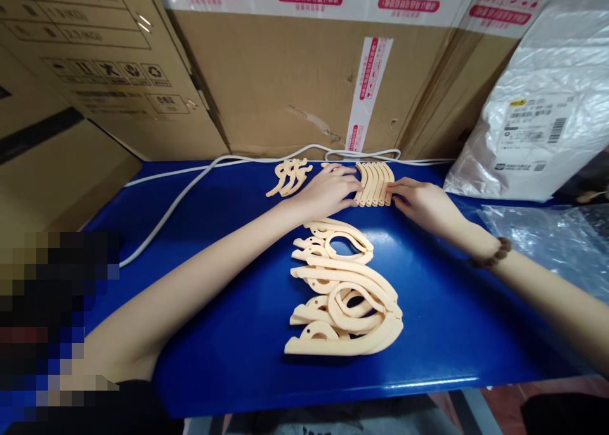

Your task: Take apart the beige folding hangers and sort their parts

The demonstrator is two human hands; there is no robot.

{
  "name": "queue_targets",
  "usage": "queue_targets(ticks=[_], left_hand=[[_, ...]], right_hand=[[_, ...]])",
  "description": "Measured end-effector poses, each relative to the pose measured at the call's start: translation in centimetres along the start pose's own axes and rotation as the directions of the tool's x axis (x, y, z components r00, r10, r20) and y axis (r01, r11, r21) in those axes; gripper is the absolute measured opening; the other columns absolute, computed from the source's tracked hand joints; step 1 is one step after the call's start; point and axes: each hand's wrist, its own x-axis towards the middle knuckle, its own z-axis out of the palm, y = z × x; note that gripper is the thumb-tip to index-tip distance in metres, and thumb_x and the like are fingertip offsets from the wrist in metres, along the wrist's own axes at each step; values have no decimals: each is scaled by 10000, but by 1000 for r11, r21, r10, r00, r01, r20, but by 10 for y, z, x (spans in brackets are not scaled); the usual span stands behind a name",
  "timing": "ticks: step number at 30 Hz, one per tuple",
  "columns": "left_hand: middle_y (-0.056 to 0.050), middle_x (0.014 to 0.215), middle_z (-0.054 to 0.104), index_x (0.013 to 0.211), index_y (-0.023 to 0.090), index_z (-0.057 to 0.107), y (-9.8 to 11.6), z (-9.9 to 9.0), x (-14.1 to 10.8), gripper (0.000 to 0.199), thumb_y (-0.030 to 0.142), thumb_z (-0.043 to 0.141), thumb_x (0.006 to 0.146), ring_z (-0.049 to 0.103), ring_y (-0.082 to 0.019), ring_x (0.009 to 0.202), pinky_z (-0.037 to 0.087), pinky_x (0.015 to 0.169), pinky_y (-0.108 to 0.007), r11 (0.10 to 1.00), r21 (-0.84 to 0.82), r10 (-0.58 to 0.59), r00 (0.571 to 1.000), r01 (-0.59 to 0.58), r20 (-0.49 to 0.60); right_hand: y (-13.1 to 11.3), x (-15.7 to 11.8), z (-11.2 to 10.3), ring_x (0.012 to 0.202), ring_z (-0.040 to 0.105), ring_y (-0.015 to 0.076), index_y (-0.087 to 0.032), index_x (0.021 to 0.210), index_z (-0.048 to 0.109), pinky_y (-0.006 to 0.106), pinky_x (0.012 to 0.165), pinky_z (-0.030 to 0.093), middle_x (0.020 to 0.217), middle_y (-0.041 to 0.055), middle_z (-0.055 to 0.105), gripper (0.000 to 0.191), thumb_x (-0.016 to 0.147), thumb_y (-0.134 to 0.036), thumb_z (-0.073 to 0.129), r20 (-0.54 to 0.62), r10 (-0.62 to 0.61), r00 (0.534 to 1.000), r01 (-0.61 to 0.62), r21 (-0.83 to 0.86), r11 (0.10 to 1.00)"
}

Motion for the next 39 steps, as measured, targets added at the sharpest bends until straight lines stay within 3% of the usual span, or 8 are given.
queue_targets(ticks=[5, 11, 16, 28, 33, 35, 36, 39], left_hand=[[-81, 1319, 696, 1207, 202, 706, 2, -2, 2, 255, 272, 654, 967, 495, -275, 1395, 283, 1192, -473, 1000, 4, -7, 1000, 7, -5], [-107, 1260, 716, 1145, 165, 723, 6, -3, 8, 356, 429, 729, 906, 515, -298, 1366, 296, 1178, -464, 1000, 14, -25, 999, 25, -20], [-106, 1161, 739, 1072, 157, 740, 10, -2, 15, 265, 364, 717, 909, 588, -288, 1247, 319, 1143, -455, 999, 20, -47, 999, 47, -23], [-125, 1239, 692, 1217, 147, 669, 15, 4, 13, 333, 306, 683, 924, 564, -317, 1233, 375, 1056, -463, 993, -1, -118, 992, 119, -42], [-114, 1279, 669, 1252, 163, 633, 13, -5, 9, 408, 357, 725, 905, 546, -320, 1246, 374, 1068, -466, 994, -3, -109, 993, 109, -44], [-119, 1321, 643, 1253, 159, 620, 13, -13, 3, 406, 369, 713, 918, 530, -325, 1266, 380, 1070, -464, 994, -4, -109, 993, 109, -54], [-119, 1334, 633, 1250, 158, 616, 13, -18, -1, 390, 366, 697, 931, 525, -324, 1273, 384, 1069, -463, 994, -6, -110, 992, 110, -63], [-101, 1337, 629, 1242, 177, 609, 11, -35, -13, 317, 337, 641, 970, 525, -307, 1285, 395, 1082, -453, 994, -60, -101, 989, 95, -111]], right_hand=[[-1, 0, 0, 1031, 696, 258, -178, 1078, 756, 346, 865, 549, 1181, 117, 721, 305, 945, -166, 482, -6, 2, 1000, -2, -44, 999], [-2, 0, 0, 1045, 706, 278, -136, 1123, 747, 377, 884, 555, 1254, 137, 705, 331, 968, -159, 455, 3, 5, 1000, -5, -74, 997], [-1, 1, 1, 1054, 707, 283, -128, 1137, 742, 384, 880, 556, 1278, 132, 700, 321, 972, -152, 468, 2, 19, 1000, -19, -83, 996], [-2, 6, 1, 1011, 702, 270, -139, 1091, 758, 354, 776, 540, 1262, 122, 706, 322, 954, -149, 467, 2, 36, 999, -35, -133, 990], [-20, 4, -16, 1082, 652, 300, -162, 1063, 746, 348, 730, 510, 1179, 141, 705, 297, 976, -210, 467, -44, 41, 998, -48, -163, 985], [-40, -4, -29, 1029, 656, 282, -179, 1035, 729, 341, 743, 498, 1105, 128, 706, 280, 1011, -306, 480, -57, 25, 998, -31, -120, 992], [-52, -9, -35, 955, 664, 255, -187, 993, 715, 331, 745, 489, 1036, 106, 709, 271, 1018, -360, 507, -40, -8, 999, 8, 5, 1000], [-89, -26, -50, 776, 648, 195, -224, 983, 671, 289, 666, 450, 877, 29, 689, 347, 976, -562, 594, 148, -164, 975, 100, 366, 925]])
